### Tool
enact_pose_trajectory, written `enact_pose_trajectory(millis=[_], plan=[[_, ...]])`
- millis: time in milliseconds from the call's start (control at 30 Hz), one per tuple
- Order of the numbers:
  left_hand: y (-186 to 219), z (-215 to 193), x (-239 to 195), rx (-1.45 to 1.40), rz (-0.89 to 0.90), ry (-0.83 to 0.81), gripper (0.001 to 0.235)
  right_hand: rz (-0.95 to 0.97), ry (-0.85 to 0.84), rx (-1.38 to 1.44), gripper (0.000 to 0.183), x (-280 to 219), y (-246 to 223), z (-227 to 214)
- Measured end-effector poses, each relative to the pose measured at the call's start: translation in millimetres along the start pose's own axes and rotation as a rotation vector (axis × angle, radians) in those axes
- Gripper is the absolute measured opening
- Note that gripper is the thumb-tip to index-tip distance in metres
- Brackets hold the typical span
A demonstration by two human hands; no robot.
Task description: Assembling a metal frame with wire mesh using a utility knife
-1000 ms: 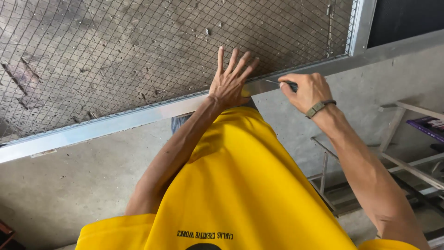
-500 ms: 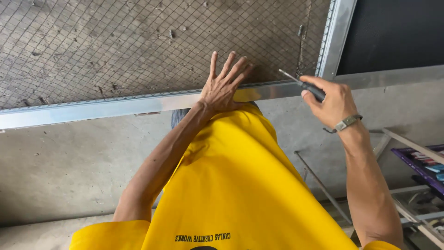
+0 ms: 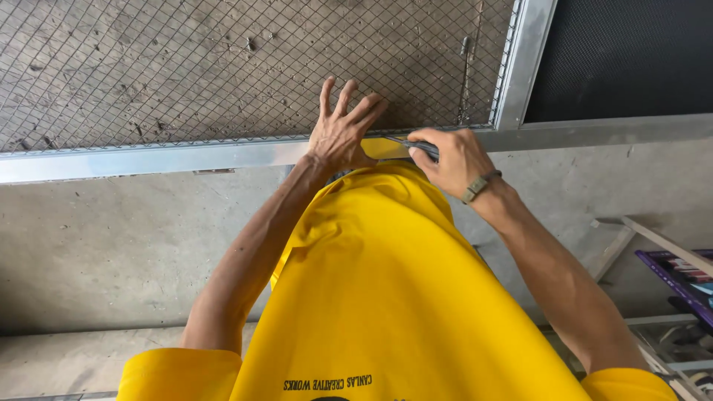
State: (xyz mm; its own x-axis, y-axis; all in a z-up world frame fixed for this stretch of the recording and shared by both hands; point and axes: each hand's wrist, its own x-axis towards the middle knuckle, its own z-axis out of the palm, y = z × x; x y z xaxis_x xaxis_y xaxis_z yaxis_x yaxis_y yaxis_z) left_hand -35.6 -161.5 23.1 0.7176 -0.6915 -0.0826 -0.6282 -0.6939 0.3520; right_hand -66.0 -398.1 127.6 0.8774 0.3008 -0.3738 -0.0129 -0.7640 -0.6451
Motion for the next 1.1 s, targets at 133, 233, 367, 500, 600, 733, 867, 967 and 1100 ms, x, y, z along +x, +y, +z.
enact_pose_trajectory(millis=[133, 233, 367, 500, 600, 733, 867, 967, 1100], plan=[[-1.3, 0.9, 0.3, 0.021, 0.01, 0.021, 0.098, -0.004, -0.022, -0.016, 0.023, 7.9, 2.7, -0.4], [-1.6, 2.7, 1.1, -0.002, 0.015, 0.01, 0.094, 0.045, -0.04, 0.009, 0.021, 10.5, 1.9, -2.4], [-3.5, 4.6, 1.6, -0.014, 0.019, 0.025, 0.096, 0.055, -0.04, 0.014, 0.022, 12.0, 1.0, -4.4], [-7.0, 12.8, 0.0, -0.023, 0.039, 0.044, 0.1, 0.092, -0.041, 0.054, 0.021, 15.2, -2.7, -9.7], [-11.6, 15.4, 1.1, -0.099, 0.069, 0.035, 0.102, 0.163, -0.074, 0.035, 0.026, 18.1, -17.6, -13.9], [-12.0, 16.9, 1.6, -0.099, 0.06, -0.01, 0.108, 0.166, -0.069, 0.039, 0.027, 19.1, -14.6, -7.3], [-12.9, 18.8, 2.3, -0.123, 0.066, 0.022, 0.105, 0.155, -0.051, -0.153, 0.021, 14.8, -23.8, 24.4], [-8.9, 24.4, 3.4, -0.113, 0.066, 0.086, 0.105, 0.18, -0.052, -0.364, 0.021, 7.4, -15.4, 55.3], [-12.5, 23.6, 1.2, -0.082, 0.07, 0.166, 0.105, 0.17, -0.055, -0.177, 0.024, 22.0, -6.5, 30.4]])
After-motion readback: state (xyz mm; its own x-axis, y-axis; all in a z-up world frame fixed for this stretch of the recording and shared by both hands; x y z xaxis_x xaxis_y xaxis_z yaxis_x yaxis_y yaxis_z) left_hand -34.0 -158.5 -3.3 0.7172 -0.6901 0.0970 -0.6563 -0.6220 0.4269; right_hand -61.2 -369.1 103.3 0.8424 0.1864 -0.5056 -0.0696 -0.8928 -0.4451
